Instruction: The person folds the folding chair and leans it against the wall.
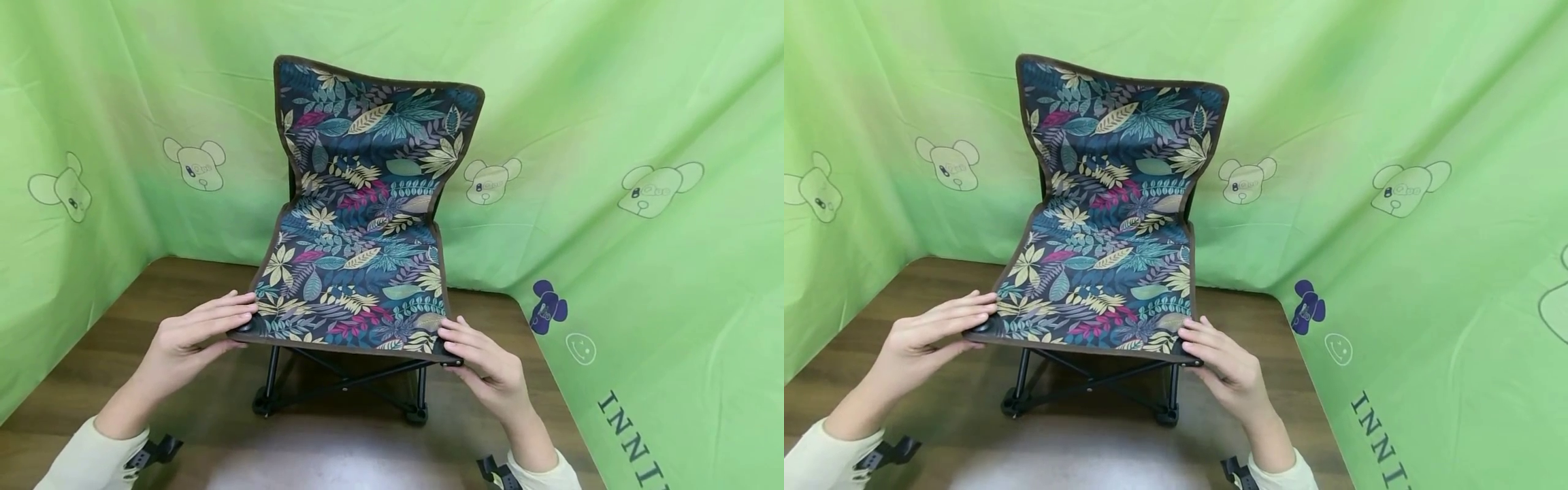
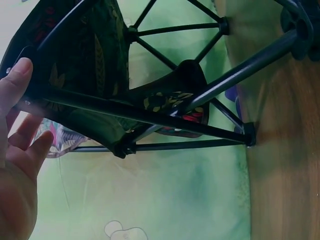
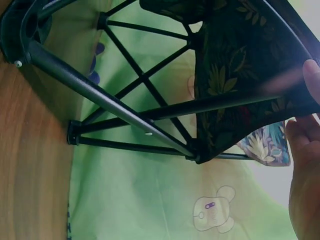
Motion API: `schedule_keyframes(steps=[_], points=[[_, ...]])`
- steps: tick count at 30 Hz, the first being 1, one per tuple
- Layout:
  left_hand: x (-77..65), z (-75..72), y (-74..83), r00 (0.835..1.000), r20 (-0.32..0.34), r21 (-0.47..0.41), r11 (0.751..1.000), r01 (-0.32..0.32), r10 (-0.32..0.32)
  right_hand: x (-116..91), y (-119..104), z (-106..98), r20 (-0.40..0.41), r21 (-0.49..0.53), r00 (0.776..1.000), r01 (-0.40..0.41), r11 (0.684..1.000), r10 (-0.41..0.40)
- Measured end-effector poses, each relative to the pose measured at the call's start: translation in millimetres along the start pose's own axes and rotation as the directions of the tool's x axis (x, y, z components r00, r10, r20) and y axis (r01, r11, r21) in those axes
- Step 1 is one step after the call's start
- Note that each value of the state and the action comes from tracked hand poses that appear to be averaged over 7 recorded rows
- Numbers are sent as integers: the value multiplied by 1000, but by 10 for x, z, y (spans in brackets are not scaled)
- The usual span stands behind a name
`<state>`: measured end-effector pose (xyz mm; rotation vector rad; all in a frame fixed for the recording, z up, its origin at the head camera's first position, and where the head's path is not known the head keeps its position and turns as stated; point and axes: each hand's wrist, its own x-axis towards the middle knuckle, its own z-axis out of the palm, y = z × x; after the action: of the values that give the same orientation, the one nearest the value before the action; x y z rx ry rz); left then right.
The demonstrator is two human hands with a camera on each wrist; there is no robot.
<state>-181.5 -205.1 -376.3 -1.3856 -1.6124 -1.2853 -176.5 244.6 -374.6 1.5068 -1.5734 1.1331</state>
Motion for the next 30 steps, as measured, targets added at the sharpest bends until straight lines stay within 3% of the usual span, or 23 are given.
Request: schedule_keyframes(steps=[8, 15, 30], points=[[16, -12, 6, 1000, 1, 67, 998, 11, -11, -63, 30, 6, -22, 52, 999, -37, 998, 38], [34, 17, 4, 1000, 2, 50, 999, -20, 20, -32, 57, 1, 0, 97, 1000, -26, 995, 26], [173, 91, -55, 992, -65, 68, 992, -108, 112, 130, 66, 16, -29, 35, 999, -20, 999, 21]])
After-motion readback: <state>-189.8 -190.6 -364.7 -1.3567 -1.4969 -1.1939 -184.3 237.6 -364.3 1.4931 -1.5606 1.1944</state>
